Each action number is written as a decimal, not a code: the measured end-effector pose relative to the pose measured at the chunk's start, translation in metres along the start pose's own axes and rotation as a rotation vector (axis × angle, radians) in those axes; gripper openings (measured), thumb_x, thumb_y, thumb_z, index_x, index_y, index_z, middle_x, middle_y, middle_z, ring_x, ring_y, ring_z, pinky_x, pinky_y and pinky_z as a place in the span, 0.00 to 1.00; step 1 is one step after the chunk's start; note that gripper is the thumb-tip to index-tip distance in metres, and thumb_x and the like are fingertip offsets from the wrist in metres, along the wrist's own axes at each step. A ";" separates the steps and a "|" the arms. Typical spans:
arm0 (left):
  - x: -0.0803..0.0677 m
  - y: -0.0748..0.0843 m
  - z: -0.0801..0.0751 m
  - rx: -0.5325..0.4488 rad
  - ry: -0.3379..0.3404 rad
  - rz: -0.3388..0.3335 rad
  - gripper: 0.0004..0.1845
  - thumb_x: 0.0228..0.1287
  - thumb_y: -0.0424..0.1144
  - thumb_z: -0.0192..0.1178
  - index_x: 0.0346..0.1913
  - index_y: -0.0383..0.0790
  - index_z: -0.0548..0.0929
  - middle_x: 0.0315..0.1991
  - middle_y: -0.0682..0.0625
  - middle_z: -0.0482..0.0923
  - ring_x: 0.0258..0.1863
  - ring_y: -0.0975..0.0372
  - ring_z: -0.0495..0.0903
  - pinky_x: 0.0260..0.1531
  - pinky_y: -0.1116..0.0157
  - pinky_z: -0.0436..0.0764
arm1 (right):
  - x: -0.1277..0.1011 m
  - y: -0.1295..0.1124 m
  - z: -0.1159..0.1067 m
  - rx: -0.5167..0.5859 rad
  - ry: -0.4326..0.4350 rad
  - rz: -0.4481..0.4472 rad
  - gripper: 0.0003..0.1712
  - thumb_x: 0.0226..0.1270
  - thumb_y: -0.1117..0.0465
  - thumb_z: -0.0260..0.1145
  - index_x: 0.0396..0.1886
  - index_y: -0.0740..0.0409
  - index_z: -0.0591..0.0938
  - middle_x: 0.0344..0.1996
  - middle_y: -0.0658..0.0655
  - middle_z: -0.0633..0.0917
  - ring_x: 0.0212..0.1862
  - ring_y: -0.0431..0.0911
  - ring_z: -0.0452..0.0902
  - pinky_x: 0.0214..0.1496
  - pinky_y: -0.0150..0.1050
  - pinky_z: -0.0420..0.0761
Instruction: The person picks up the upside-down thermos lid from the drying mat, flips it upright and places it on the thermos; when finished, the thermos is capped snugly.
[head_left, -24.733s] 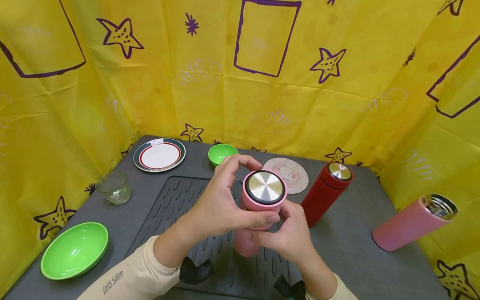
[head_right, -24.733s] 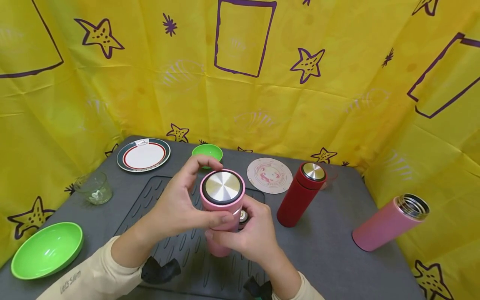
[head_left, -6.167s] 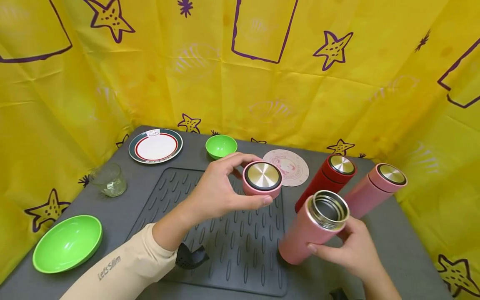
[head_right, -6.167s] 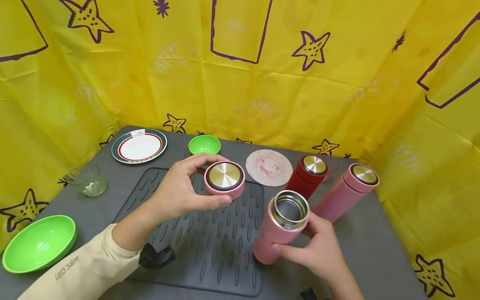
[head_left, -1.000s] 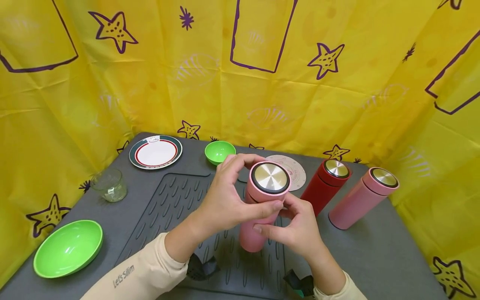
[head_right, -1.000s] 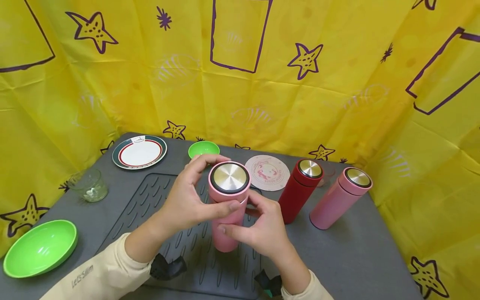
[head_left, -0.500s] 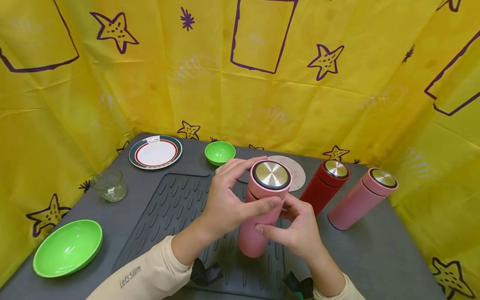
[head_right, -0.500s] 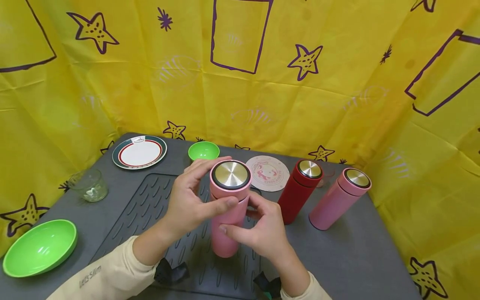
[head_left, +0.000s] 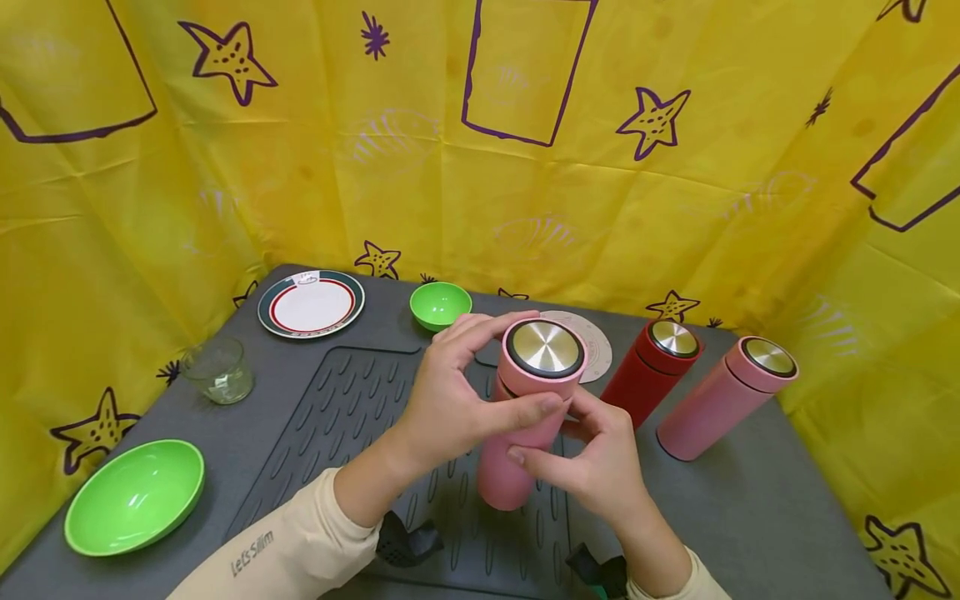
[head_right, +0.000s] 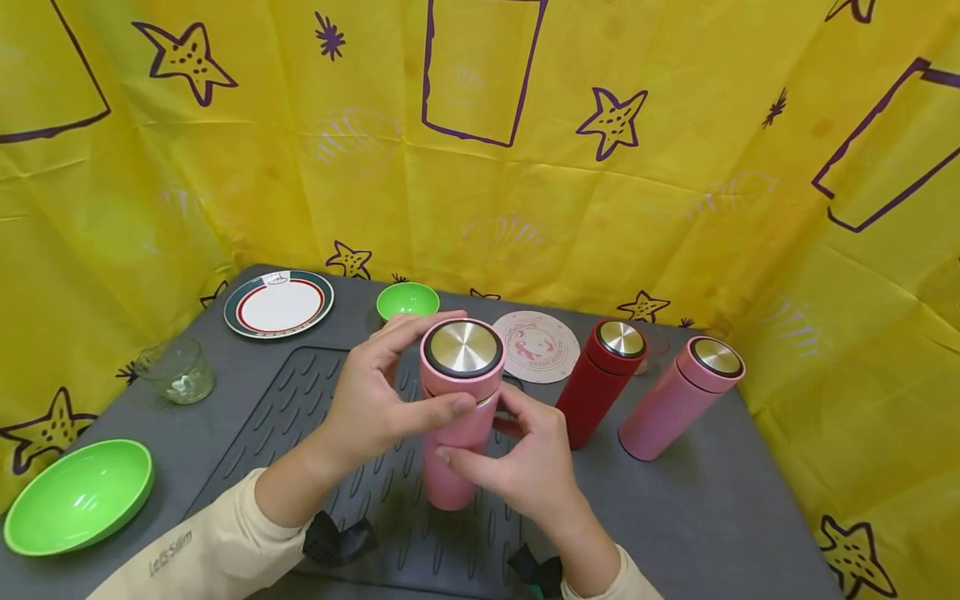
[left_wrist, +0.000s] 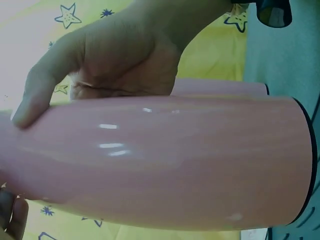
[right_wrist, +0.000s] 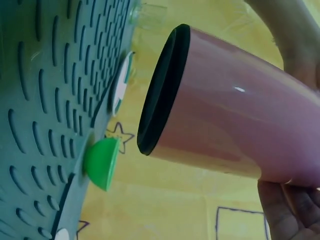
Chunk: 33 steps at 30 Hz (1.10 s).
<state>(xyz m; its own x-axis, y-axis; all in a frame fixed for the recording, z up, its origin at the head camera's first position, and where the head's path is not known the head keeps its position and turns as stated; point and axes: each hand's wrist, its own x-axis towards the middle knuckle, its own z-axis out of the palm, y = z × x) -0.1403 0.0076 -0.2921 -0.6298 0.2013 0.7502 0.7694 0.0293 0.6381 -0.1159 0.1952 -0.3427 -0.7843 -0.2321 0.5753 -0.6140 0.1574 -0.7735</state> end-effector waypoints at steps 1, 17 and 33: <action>0.000 -0.001 -0.001 -0.028 -0.018 -0.014 0.34 0.48 0.52 0.76 0.59 0.44 0.82 0.48 0.58 0.82 0.49 0.60 0.76 0.50 0.57 0.75 | 0.000 0.000 0.000 0.009 -0.004 -0.011 0.29 0.43 0.69 0.79 0.50 0.55 0.84 0.42 0.55 0.86 0.40 0.49 0.84 0.40 0.44 0.85; -0.007 -0.007 -0.001 -0.319 -0.167 -0.144 0.48 0.53 0.64 0.68 0.71 0.42 0.63 0.61 0.51 0.70 0.60 0.56 0.66 0.60 0.49 0.66 | 0.000 0.004 -0.001 0.054 -0.030 -0.034 0.28 0.42 0.71 0.78 0.48 0.58 0.83 0.39 0.57 0.86 0.37 0.48 0.83 0.37 0.43 0.85; -0.008 -0.002 0.010 -0.132 -0.028 -0.049 0.33 0.55 0.60 0.68 0.58 0.45 0.75 0.51 0.54 0.77 0.52 0.56 0.69 0.50 0.57 0.74 | -0.002 0.004 0.002 0.076 -0.035 -0.031 0.28 0.42 0.72 0.77 0.49 0.61 0.83 0.41 0.57 0.86 0.40 0.49 0.84 0.40 0.44 0.85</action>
<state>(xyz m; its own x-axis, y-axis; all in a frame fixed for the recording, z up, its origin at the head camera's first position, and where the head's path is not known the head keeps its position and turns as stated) -0.1354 0.0156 -0.3009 -0.6620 0.2297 0.7135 0.7158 -0.0887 0.6927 -0.1168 0.1948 -0.3471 -0.7605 -0.2691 0.5909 -0.6285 0.0764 -0.7741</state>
